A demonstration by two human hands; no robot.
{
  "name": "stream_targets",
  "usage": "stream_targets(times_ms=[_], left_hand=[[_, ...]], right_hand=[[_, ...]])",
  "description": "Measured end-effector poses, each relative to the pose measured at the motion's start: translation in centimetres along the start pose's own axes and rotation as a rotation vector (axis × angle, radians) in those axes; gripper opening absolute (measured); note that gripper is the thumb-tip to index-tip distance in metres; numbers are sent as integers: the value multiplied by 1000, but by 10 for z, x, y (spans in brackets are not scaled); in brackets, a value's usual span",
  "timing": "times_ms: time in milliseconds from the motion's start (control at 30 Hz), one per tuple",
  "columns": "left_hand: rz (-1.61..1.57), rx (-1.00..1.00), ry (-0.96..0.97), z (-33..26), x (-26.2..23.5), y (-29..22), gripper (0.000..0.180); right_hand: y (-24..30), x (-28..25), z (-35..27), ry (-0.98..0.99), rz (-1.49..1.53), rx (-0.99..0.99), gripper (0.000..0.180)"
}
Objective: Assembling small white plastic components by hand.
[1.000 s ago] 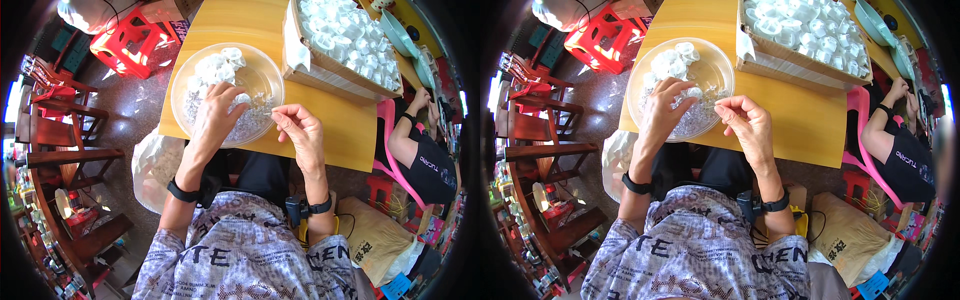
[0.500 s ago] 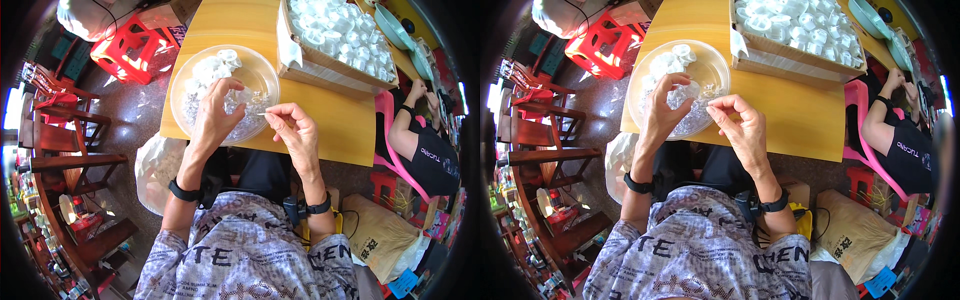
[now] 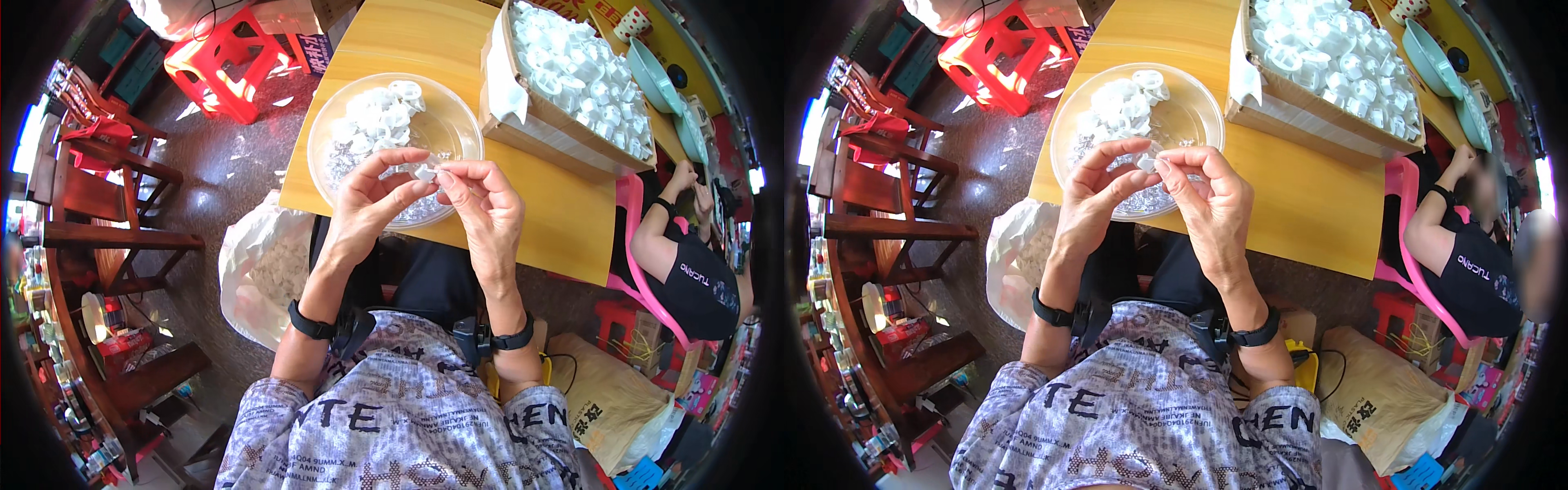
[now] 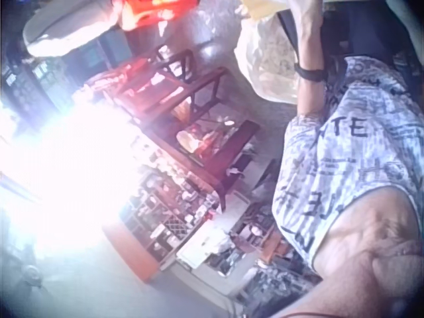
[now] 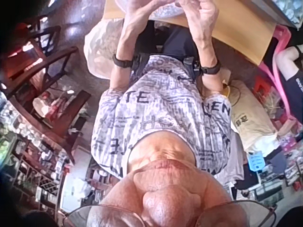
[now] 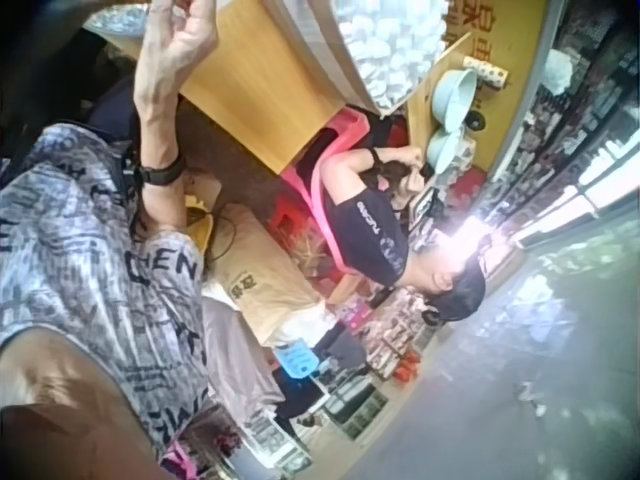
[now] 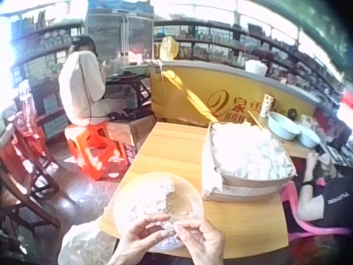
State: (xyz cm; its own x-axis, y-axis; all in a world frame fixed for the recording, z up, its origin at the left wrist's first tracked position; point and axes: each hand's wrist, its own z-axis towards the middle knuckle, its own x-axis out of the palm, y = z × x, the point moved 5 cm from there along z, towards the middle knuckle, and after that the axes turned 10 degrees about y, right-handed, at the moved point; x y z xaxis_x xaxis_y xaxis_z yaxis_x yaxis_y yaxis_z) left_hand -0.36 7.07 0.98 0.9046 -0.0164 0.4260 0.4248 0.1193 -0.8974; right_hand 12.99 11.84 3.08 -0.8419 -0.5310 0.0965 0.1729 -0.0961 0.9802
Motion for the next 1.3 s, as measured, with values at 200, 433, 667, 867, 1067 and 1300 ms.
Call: stream_targets(times_ms=[200, 433, 667, 867, 1067, 1300], left_hand=[[-130, 59, -91, -8, -6, 0, 38], [-106, 29, -74, -10, -10, 3, 40], [-96, 90, -91, -10, -11, 1, 39], [-80, 100, -94, -11, -12, 0, 37], [-57, 174, -60, -11, -8, -4, 36], [67, 277, -30, -11, -10, -3, 34]], right_hand=[[6, 10, 1, 30, 44, -1, 11], [7, 14, 0, 17, 27, -2, 10], [7, 17, 1, 29, 23, -10, 11], [8, 19, 0, 34, 8, -51, 11], [6, 18, 0, 24, 22, -34, 11], [8, 16, 0, 27, -7, -39, 10]])
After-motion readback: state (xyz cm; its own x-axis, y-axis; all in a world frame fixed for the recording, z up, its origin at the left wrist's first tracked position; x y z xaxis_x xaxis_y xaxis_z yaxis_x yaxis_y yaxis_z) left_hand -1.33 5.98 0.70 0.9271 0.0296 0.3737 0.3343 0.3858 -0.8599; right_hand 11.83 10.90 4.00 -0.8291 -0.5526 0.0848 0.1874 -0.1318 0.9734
